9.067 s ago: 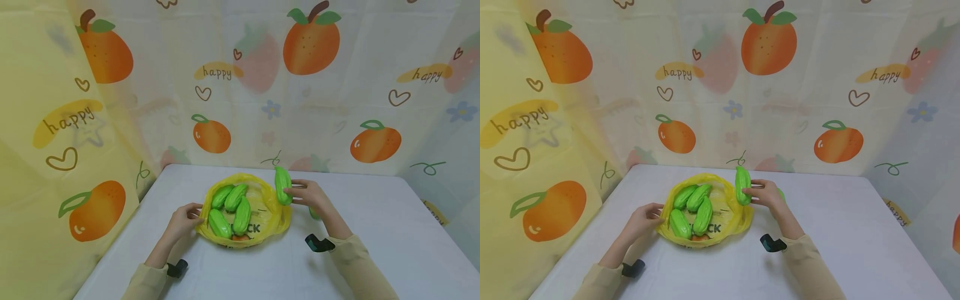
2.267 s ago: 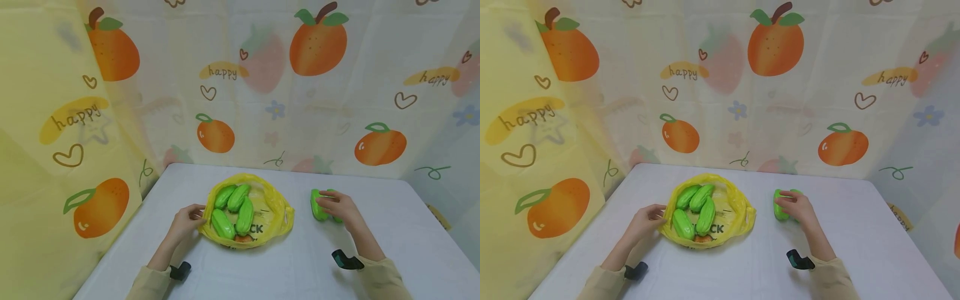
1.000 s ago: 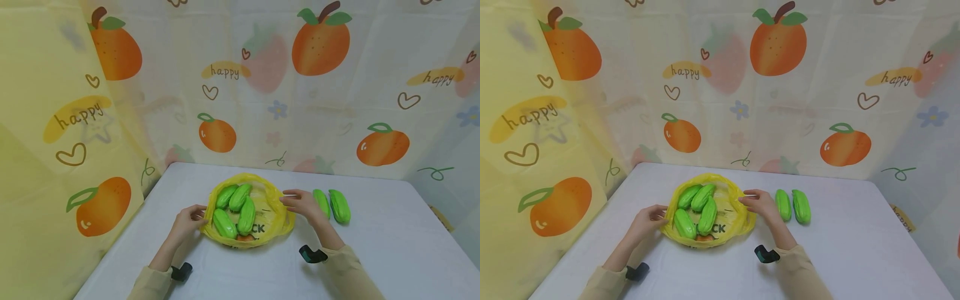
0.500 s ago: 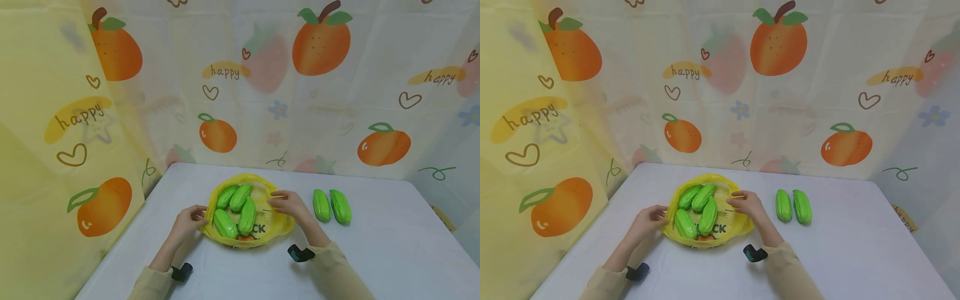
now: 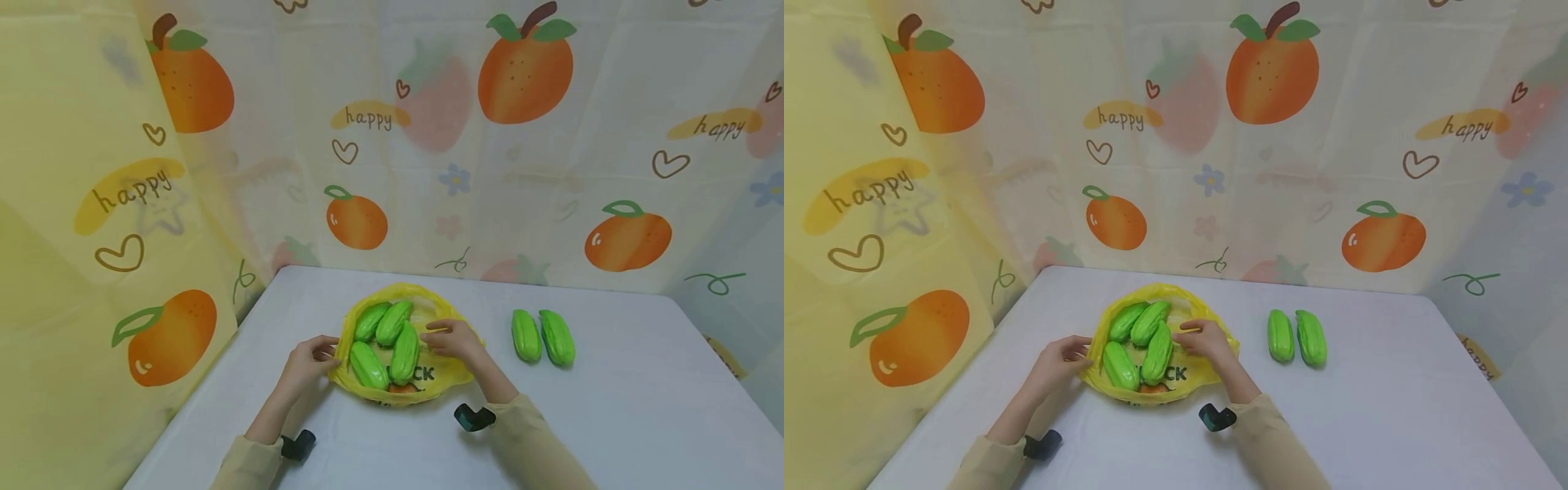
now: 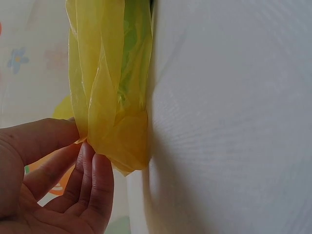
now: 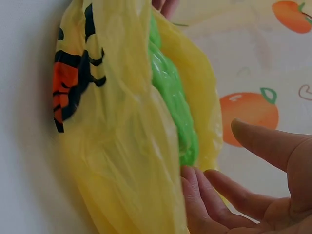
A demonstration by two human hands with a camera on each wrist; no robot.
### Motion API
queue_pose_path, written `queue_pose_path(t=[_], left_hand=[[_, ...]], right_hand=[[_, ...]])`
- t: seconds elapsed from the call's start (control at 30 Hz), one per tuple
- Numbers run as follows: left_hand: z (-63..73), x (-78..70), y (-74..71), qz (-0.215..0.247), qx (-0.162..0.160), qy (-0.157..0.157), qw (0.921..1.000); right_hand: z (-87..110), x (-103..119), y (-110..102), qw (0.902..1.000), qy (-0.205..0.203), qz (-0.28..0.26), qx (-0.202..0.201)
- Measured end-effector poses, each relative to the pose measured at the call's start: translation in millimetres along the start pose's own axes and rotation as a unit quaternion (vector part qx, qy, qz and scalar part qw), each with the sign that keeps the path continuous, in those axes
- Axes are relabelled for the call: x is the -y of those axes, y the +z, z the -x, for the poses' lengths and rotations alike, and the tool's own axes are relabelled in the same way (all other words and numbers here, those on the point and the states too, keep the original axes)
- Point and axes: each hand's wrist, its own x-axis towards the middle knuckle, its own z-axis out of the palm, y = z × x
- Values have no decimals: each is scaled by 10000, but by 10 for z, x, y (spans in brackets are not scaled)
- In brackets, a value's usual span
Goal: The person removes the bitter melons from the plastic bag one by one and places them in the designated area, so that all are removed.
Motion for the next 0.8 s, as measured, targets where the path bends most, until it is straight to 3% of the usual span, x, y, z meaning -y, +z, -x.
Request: queue_pose_path(t=[0.8], left_hand=[[9,27,-3,-51,-41,-24,10000]], right_hand=[[-58,-128,293,9985,158,507,119]])
